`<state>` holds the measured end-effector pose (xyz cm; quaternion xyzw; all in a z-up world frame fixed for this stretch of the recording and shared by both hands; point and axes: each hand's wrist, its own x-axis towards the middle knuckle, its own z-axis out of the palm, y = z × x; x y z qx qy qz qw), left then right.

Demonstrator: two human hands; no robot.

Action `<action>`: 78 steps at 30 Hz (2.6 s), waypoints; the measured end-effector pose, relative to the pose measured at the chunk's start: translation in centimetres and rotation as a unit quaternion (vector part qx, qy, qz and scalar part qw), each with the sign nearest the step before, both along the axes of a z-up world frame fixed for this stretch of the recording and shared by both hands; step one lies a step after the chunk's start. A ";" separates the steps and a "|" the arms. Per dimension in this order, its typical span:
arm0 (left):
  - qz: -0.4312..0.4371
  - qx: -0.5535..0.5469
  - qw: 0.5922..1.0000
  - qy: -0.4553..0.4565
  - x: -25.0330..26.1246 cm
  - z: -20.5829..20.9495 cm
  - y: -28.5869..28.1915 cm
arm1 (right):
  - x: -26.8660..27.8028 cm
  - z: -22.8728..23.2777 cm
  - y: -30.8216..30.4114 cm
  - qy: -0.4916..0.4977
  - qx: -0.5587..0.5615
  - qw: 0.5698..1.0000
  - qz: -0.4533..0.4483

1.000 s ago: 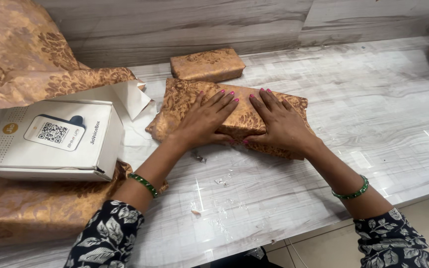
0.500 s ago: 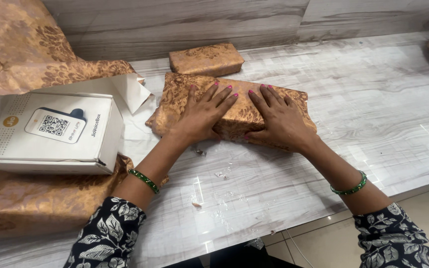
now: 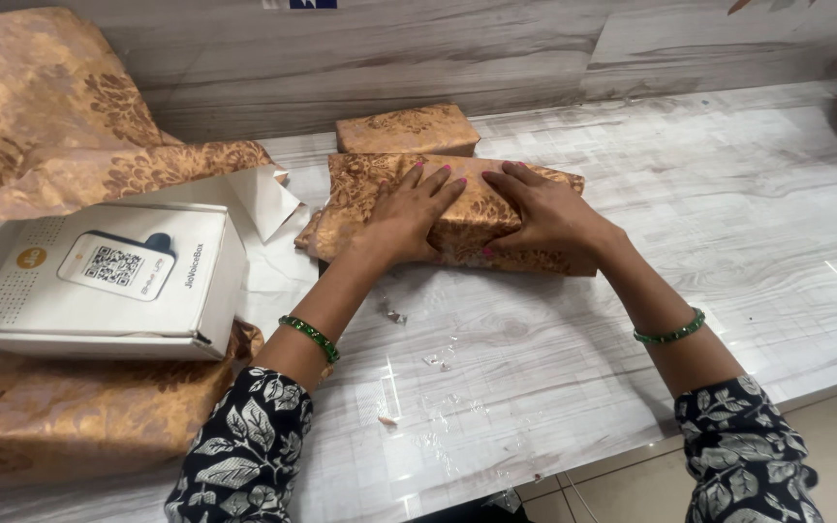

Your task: The person wraps a small white box with white tissue paper and then with brown patterned wrapping paper. They fold the paper around the box, crease edges, and secure the folds with clear tape. The wrapped package is placed on the counter next to another wrapped item.

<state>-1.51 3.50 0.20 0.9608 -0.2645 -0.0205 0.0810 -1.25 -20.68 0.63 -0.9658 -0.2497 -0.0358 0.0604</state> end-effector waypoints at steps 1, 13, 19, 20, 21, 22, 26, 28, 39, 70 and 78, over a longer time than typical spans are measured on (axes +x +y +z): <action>0.001 0.004 1.000 0.009 0.2 0.4 -0.1 | 0.7 0.0 0.0 -0.003 -0.004 1.000 0.000; -0.072 -0.045 0.992 0.089 5.9 3.7 0.1 | 4.2 5.3 0.8 0.218 0.008 0.968 -0.124; -0.049 -0.053 0.989 0.126 6.3 3.9 0.3 | 1.4 4.6 1.0 -0.011 -0.034 0.999 -0.023; -0.040 -0.060 0.987 0.146 6.3 4.2 0.4 | 0.4 3.9 0.8 -0.135 -0.063 0.988 0.031; -0.034 -0.070 0.983 0.167 6.2 4.4 0.3 | -0.7 2.8 0.7 -0.154 -0.077 0.984 0.041; -0.018 -0.060 0.982 0.178 6.2 4.6 0.1 | -1.6 1.5 0.7 -0.173 -0.092 0.979 0.050; -0.005 -0.017 0.984 0.179 6.9 5.7 -0.3 | -1.5 -1.2 0.2 -0.286 -0.132 0.949 0.022; -0.009 -0.021 0.984 0.177 7.0 6.0 -0.4 | -0.6 -1.1 -0.5 -0.267 -0.115 0.956 0.035; -0.149 0.013 0.968 -0.200 3.0 2.1 0.6 | 1.8 4.2 -3.6 0.017 -0.024 0.999 0.018; -0.132 -0.097 0.963 -0.213 3.5 -1.7 1.2 | 1.4 2.5 2.5 -0.091 0.224 0.965 -0.099; -0.133 -0.113 0.962 -0.209 4.0 -2.3 1.0 | 1.9 4.6 2.8 0.015 0.264 0.952 -0.154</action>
